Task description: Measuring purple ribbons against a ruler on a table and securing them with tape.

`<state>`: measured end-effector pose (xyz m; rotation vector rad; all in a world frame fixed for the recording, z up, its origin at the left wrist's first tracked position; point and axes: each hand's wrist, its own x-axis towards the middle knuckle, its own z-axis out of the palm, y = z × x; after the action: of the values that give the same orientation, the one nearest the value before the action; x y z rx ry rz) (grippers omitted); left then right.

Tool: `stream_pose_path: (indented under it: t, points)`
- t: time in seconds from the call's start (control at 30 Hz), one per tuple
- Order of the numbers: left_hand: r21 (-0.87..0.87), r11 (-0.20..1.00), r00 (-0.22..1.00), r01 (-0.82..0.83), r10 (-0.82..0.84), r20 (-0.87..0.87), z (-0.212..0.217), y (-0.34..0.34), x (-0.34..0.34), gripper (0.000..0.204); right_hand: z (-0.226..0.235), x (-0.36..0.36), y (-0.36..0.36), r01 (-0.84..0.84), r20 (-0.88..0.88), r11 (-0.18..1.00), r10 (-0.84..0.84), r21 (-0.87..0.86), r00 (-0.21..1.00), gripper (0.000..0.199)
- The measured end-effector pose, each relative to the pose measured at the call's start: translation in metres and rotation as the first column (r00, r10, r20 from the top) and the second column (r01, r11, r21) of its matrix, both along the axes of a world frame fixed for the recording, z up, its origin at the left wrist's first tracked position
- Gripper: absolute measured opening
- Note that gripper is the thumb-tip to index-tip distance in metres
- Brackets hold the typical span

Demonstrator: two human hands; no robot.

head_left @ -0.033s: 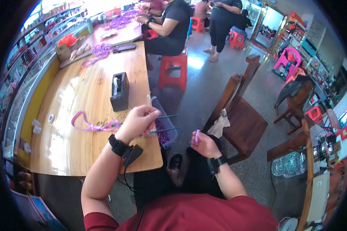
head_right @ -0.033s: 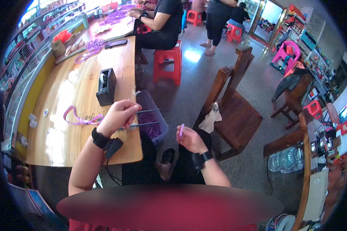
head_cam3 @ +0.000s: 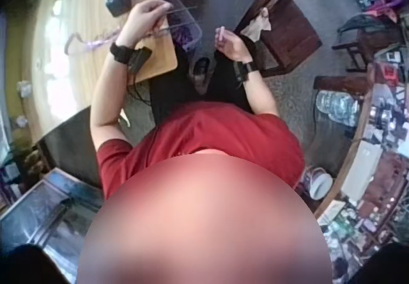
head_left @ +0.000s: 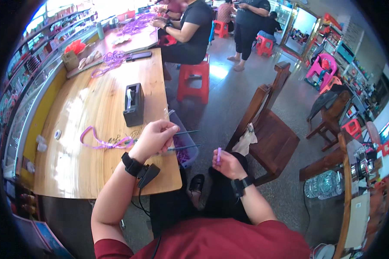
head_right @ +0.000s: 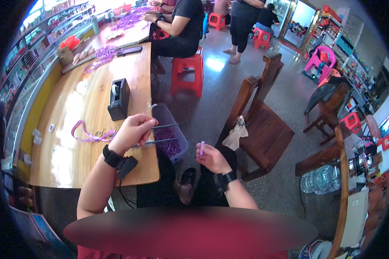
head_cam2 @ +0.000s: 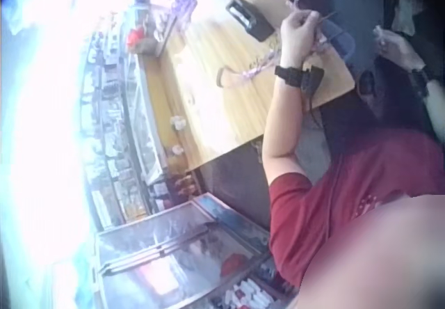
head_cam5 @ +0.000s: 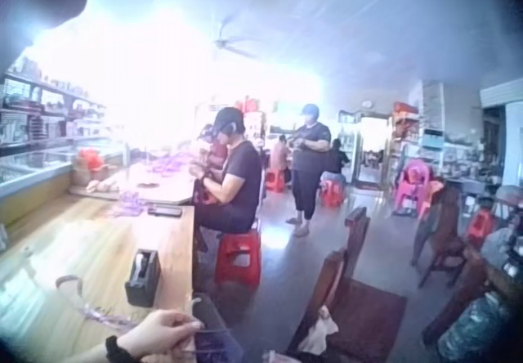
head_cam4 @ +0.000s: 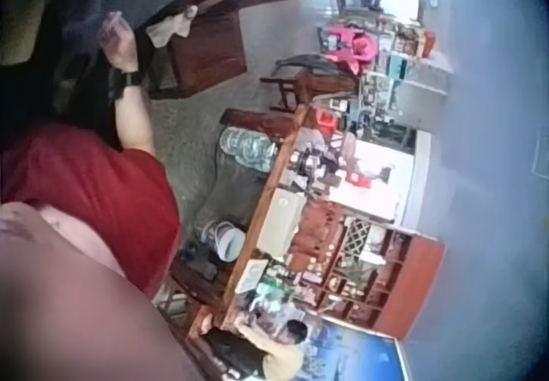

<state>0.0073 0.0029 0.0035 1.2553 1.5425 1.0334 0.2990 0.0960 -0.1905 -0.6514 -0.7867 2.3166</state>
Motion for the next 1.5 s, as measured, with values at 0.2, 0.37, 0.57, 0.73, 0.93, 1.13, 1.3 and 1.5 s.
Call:
stream_pose_path:
  t: [0.2, 0.37, 0.57, 0.73, 0.93, 1.13, 1.3, 1.5]
  points:
    - [-0.022, 1.000, 0.999, 0.009, -0.008, 0.032, -0.003, -0.006, 0.000, 0.025, -0.011, -0.017, -0.010, -0.129, 0.133, 0.992, 0.128, -0.004, 0.983, 0.025]
    - [-0.007, 1.000, 0.998, 0.004, -0.004, 0.059, -0.005, -0.008, -0.003, 0.025, -0.035, -0.036, -0.003, -0.149, 0.448, 0.987, 0.104, 0.067, 0.888, 0.021]
    - [0.045, 0.999, 0.997, -0.022, 0.019, 0.072, 0.005, 0.000, -0.007, 0.023, -0.079, -0.058, 0.036, -0.143, 0.496, 0.988, 0.100, 0.051, 0.863, 0.016]
    - [0.017, 0.997, 0.992, -0.074, 0.071, 0.104, 0.005, -0.001, -0.014, 0.023, -0.096, -0.120, 0.072, -0.184, 0.567, 0.979, 0.102, 0.088, 0.817, 0.017]
    - [0.029, 0.996, 0.990, -0.080, 0.076, 0.115, 0.002, 0.000, -0.012, 0.024, -0.124, -0.176, 0.123, -0.111, 0.456, 0.983, 0.034, 0.144, 0.889, 0.025]
    - [-0.014, 0.999, 0.996, -0.042, 0.043, 0.084, -0.002, -0.001, -0.014, 0.025, -0.130, -0.155, 0.089, -0.304, 0.417, 0.935, 0.206, 0.183, 0.885, 0.018]
    - [-0.040, 0.999, 1.000, 0.015, -0.014, 0.014, -0.002, 0.002, -0.009, 0.025, -0.102, -0.088, 0.047, -0.291, 0.461, 0.956, 0.280, -0.048, 0.842, 0.020]
    - [0.049, 0.996, 0.997, -0.076, 0.075, 0.016, 0.004, -0.004, -0.031, 0.026, -0.029, -0.053, 0.006, -0.184, 0.489, 0.982, 0.141, 0.039, 0.861, 0.028]
